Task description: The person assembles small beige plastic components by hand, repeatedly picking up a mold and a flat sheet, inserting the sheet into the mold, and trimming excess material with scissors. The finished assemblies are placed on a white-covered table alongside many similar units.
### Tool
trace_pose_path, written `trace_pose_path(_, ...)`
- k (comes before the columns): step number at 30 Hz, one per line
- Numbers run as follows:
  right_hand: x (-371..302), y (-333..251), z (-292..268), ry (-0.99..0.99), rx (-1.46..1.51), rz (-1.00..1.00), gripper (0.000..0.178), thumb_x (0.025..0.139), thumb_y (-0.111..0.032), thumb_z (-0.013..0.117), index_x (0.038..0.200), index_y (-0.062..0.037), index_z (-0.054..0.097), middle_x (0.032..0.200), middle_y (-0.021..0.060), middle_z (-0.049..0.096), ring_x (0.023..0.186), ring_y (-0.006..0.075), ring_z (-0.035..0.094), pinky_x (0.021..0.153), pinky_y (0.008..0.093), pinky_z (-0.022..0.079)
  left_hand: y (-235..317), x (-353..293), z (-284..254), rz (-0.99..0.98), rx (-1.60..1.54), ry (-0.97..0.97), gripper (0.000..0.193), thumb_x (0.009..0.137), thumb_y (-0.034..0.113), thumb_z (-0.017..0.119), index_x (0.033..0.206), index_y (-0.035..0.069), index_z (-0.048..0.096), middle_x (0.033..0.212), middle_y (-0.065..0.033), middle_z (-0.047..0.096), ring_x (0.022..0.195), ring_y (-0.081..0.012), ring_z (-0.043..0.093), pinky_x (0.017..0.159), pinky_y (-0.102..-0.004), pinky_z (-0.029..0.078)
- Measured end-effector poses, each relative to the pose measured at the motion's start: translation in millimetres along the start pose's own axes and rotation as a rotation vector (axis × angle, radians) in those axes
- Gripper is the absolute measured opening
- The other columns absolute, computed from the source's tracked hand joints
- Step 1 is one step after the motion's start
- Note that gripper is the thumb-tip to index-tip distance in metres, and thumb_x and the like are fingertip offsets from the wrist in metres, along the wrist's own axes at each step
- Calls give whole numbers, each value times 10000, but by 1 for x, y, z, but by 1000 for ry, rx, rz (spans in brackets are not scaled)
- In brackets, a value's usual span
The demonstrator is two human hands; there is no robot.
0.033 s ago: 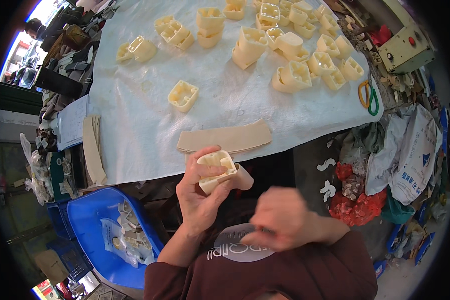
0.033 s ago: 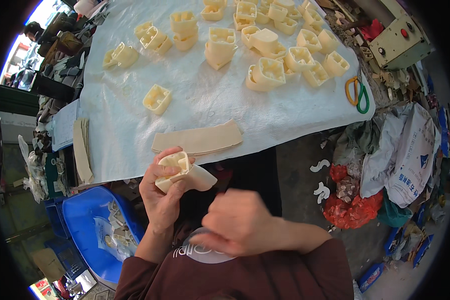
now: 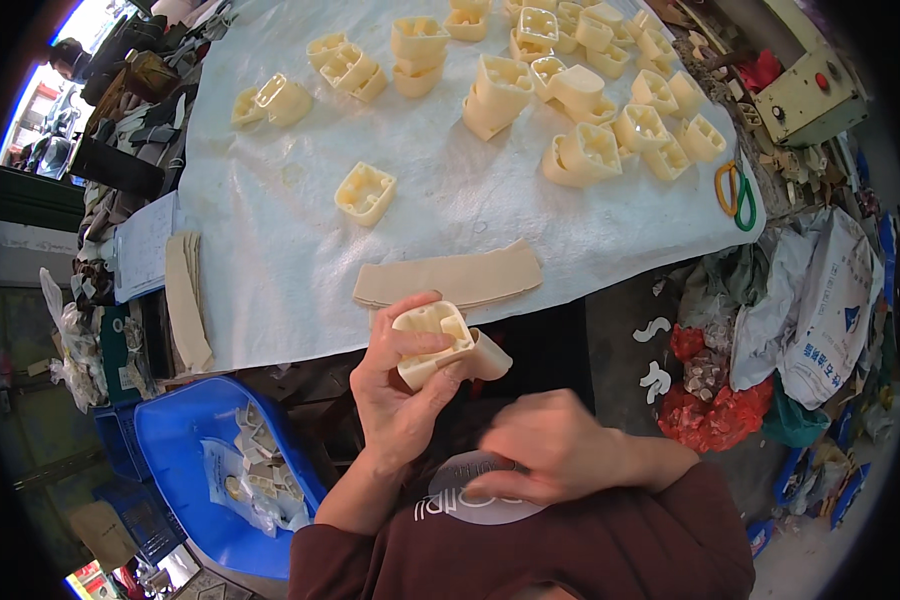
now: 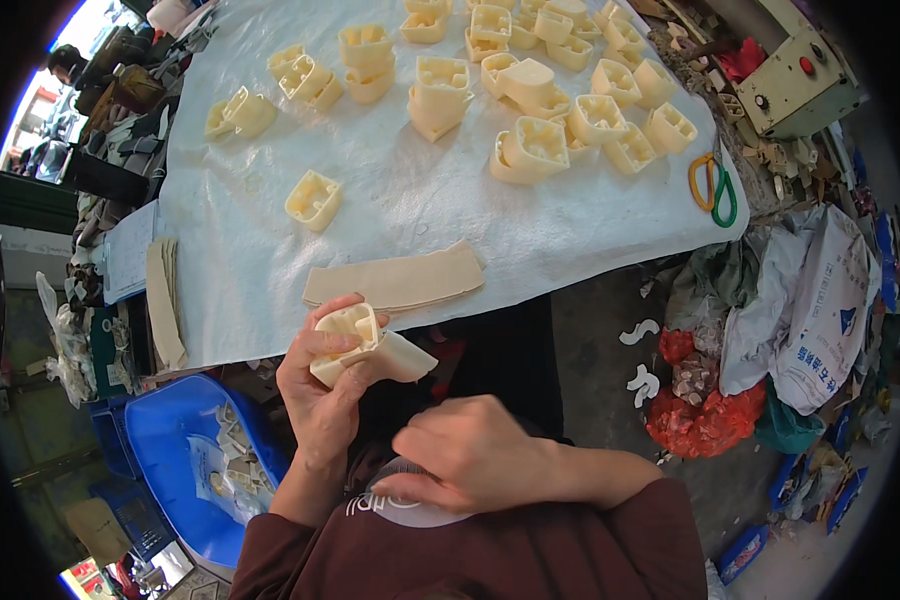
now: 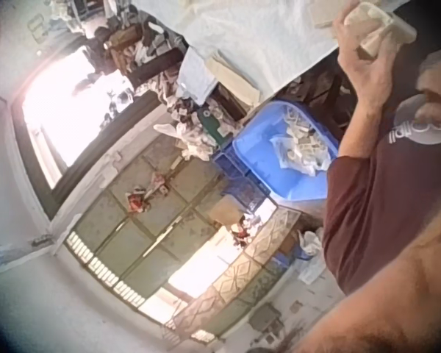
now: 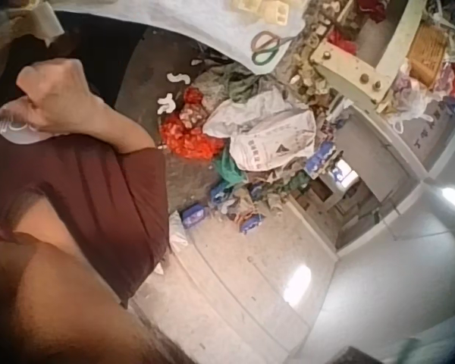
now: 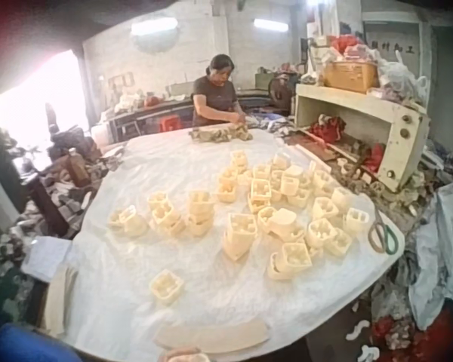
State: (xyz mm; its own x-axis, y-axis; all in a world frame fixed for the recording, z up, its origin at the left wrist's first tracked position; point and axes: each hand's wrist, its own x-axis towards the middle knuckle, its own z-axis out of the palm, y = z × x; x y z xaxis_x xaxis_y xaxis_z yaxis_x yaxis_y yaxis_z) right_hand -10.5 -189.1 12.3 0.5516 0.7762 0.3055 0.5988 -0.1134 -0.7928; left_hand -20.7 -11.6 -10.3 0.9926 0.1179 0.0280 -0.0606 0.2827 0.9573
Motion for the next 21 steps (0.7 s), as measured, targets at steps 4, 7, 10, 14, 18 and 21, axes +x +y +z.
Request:
trace_pose_path(4,8,24,20,-104,492,641,615,636,-270,809,1108,-56,480,872,58,564,763,209,588,637,325,479,2,2,1,54,-11,-52,213,709,34,704,909,41,630,1231,-201,467,1042,-242,544,859,-342,473)
trace_pose_path(7,10,25,30,277,1014,569,820,605,-295,840,1242,-67,375,1149,74,491,1047,178,502,852,347,432,-1,1,-1,0,-199,-104,229,703,42,724,915,38,639,1255,-224,460,1096,-266,526,896,-355,454)
trace_pose_path(10,14,31,29,510,1206,315,819,695,-318,783,1314,-91,296,1289,85,371,1212,188,364,1014,388,319,-5,-1,-4,-30,-253,-128,249,678,46,753,908,46,657,1287,-247,441,1156,-291,493,925,-368,432)
trace_pose_path(14,14,31,11,625,1233,462,440,808,-286,679,1131,-85,459,1074,50,484,1024,146,472,903,353,390,-7,-3,-6,-28,-219,-106,304,608,130,826,864,83,669,1285,-298,428,1161,-328,492,952,-406,405)
trace_pose_path(18,14,36,7,610,1201,494,306,816,-270,673,995,-63,535,905,23,533,896,122,500,813,305,399,-11,-4,-11,-17,-251,-178,268,602,104,826,829,85,687,1283,-297,429,1172,-332,482,951,-408,405)
trace_pose_path(21,19,35,8,591,1206,487,295,820,-257,669,993,-56,541,889,19,545,872,114,505,794,282,395,-10,-5,-12,-28,-325,-229,251,609,91,820,826,76,695,1284,-278,440,1184,-332,471,943,-395,413)
